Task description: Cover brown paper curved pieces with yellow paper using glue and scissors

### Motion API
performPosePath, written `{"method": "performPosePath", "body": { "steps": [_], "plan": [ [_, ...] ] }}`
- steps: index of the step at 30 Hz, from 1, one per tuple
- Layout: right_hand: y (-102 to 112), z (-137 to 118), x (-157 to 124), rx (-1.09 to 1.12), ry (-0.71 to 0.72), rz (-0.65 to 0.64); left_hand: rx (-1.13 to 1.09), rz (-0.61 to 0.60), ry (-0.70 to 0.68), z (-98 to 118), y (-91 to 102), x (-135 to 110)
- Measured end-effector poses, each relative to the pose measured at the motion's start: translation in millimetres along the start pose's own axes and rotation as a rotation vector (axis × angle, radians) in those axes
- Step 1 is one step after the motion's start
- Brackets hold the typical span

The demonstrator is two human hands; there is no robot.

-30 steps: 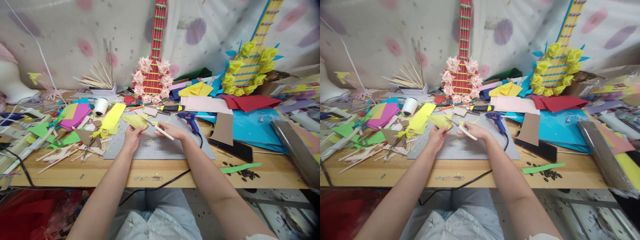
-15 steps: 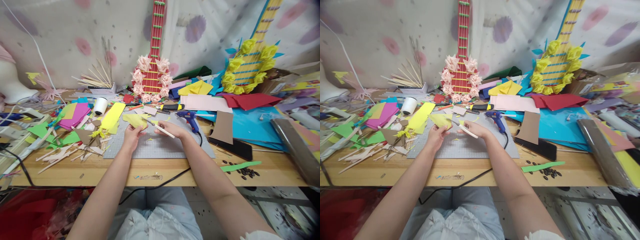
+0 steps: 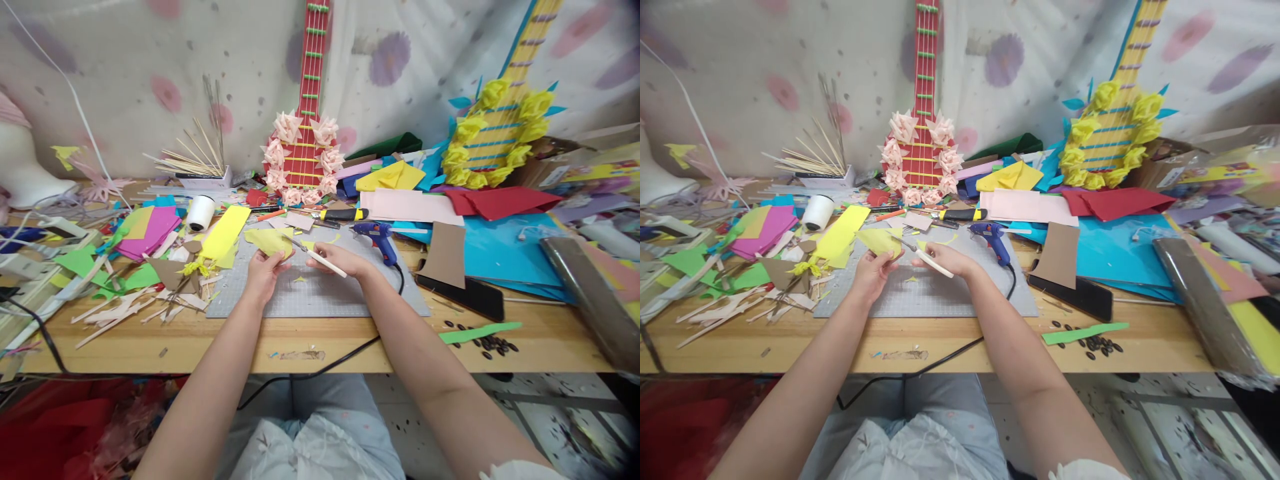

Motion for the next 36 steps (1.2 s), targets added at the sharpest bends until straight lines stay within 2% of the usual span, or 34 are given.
{"method": "performPosePath", "body": {
  "steps": [9, 17, 21, 26, 36],
  "plan": [
    [0.1, 1.1, 0.6, 0.011, -0.011, -0.021, 0.006, -0.015, -0.023, -1.0, 0.7, 1.3],
    [6.6, 7.5, -6.1, 0.215, -0.053, -0.119, 0.104, 0.024, -0.118, 1.9, 6.4, 2.3],
    [13.8, 3.9, -14.3, 0.135, 0.004, -0.201, 0.153, 0.099, -0.181, 3.8, 13.6, 5.9],
    [18.3, 3.5, -21.3, 0.074, 0.008, -0.321, 0.183, 0.192, -0.234, 6.2, 19.9, 8.5],
    [35.5, 12.0, -16.0, -0.067, -0.086, -0.369, 0.236, 0.173, -0.282, 5.3, 20.6, 12.4]
  ]
}}
Point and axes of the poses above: each hand's wrist, its own x-axis towards the middle knuckle, its own y-axis out of the back of the hand, z = x × y, the point moved 4 cm from there along x, towards the middle knuckle, and after that the axes turned 10 degrees about x, right-handed, at the moved point
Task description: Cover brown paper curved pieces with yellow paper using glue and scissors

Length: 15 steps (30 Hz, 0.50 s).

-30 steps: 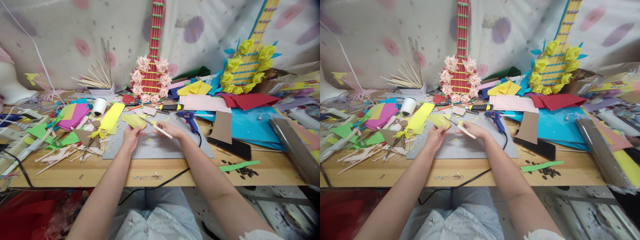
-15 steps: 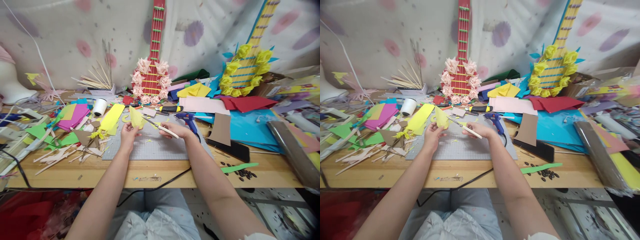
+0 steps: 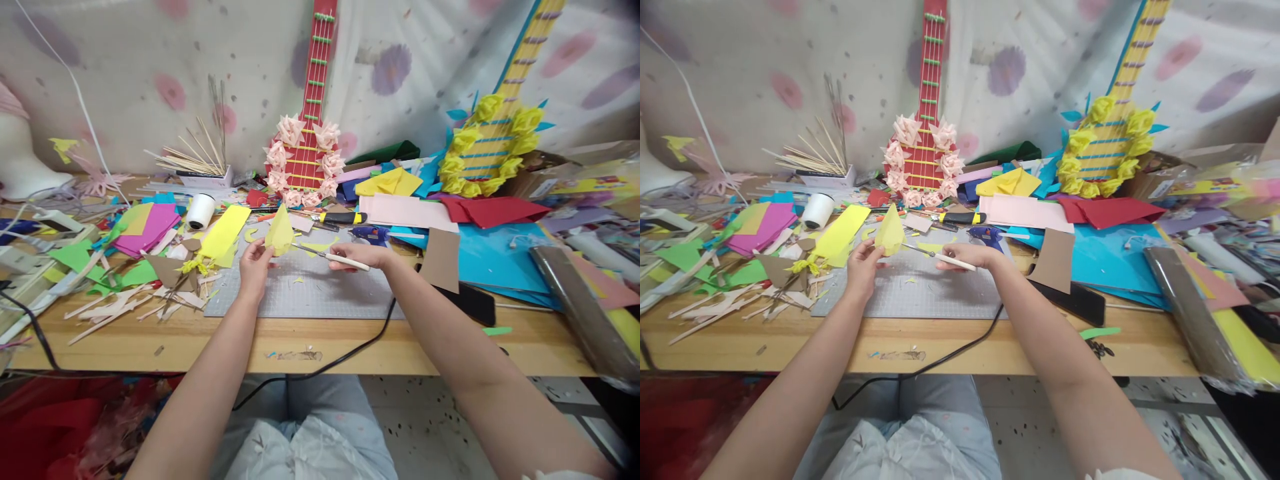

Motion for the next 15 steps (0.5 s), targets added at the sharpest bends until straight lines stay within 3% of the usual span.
{"method": "performPosePath", "body": {
  "steps": [6, 15],
  "plan": [
    [-0.2, -0.1, 2.3, -0.034, -0.026, -0.026, 0.015, -0.092, 0.006, -3.1, -3.5, -1.6],
    [3.8, -5.5, -4.0, -0.071, -0.083, -0.048, 0.087, -0.12, -0.036, -4.2, -4.7, -2.0]
  ]
}}
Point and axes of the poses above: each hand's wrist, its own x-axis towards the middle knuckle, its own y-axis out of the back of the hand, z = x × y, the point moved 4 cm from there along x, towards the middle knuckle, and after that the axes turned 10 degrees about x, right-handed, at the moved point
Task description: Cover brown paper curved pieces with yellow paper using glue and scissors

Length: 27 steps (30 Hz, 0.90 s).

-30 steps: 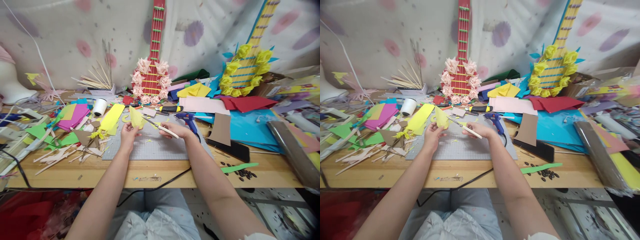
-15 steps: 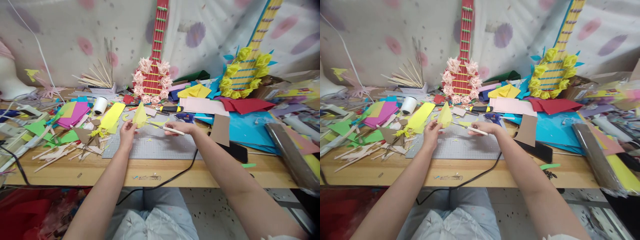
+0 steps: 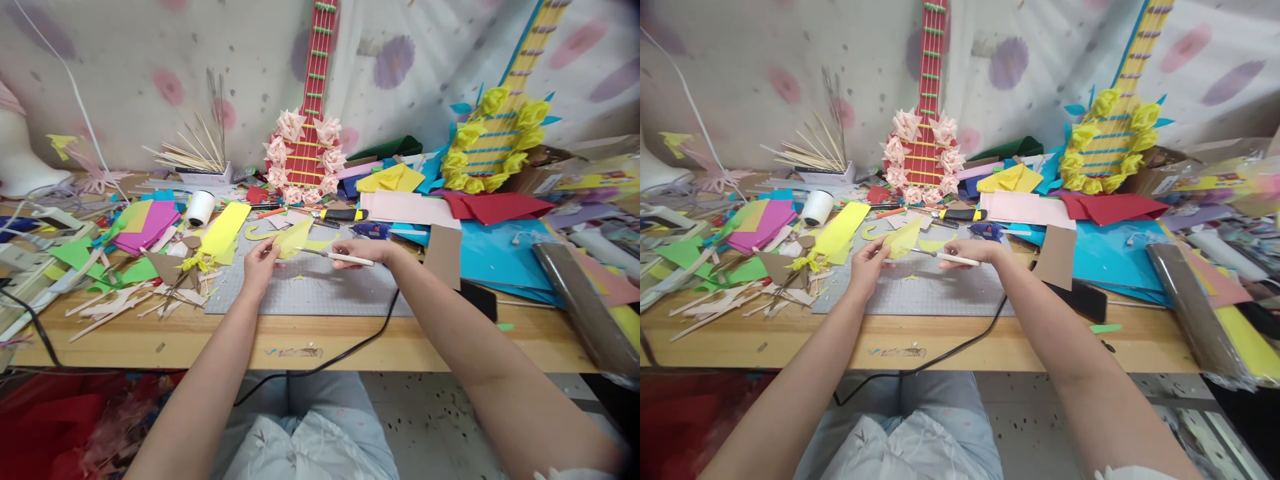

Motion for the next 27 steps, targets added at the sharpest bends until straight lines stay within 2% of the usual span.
{"method": "performPosePath", "body": {
  "steps": [10, 27],
  "plan": [
    [-3.2, -2.0, 2.7, 0.021, 0.025, -0.026, -0.002, 0.027, -0.001, -0.3, -0.5, 0.2],
    [-3.5, -4.2, 2.7, 0.07, -0.043, -0.019, -0.004, 0.032, -0.002, -0.7, -0.3, 0.4]
  ]
}}
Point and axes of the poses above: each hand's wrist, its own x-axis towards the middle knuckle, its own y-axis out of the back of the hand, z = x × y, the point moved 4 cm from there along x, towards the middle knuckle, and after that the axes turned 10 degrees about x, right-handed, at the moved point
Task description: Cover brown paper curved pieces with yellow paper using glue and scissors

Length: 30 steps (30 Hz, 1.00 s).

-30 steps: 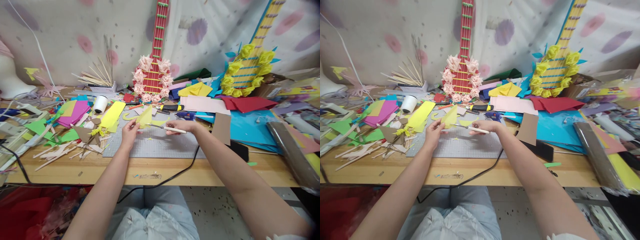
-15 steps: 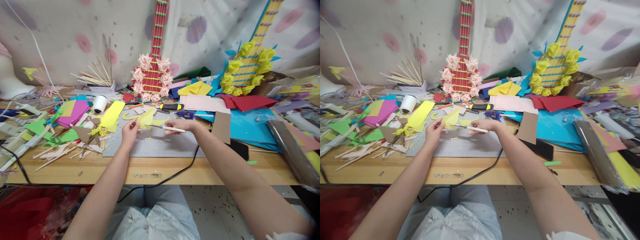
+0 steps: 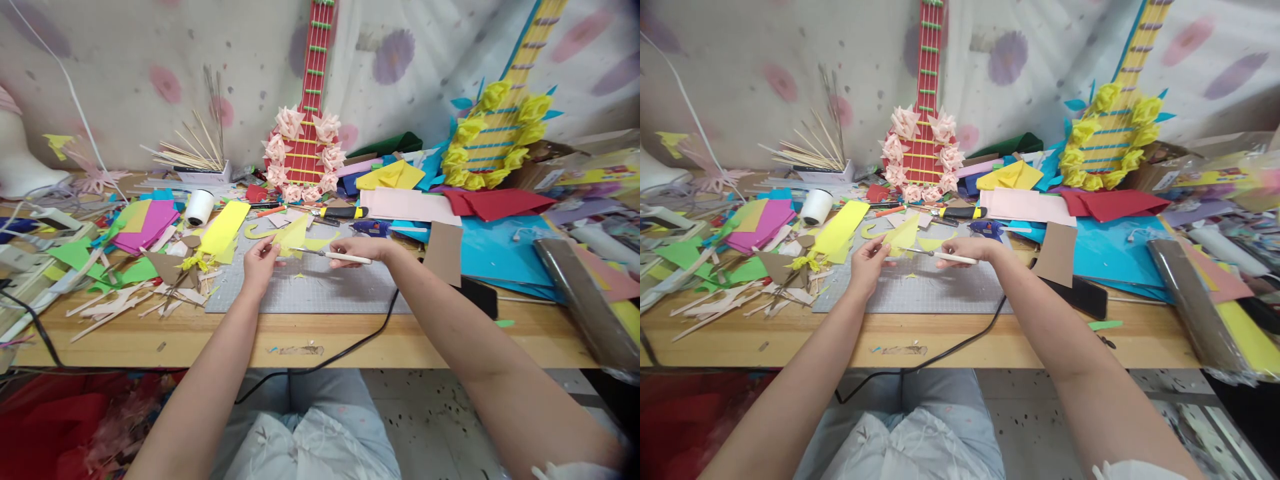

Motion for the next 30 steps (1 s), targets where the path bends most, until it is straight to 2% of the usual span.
{"method": "performPosePath", "body": {
  "steps": [18, 30],
  "plan": [
    [0.9, -0.3, 2.9, -0.026, 0.041, 0.043, -0.033, 0.012, 0.012, 0.5, 0.9, 0.0],
    [1.3, 1.7, 8.9, -0.208, 0.118, 0.066, -0.003, -0.035, -0.017, -1.0, -1.4, -0.7]
  ]
}}
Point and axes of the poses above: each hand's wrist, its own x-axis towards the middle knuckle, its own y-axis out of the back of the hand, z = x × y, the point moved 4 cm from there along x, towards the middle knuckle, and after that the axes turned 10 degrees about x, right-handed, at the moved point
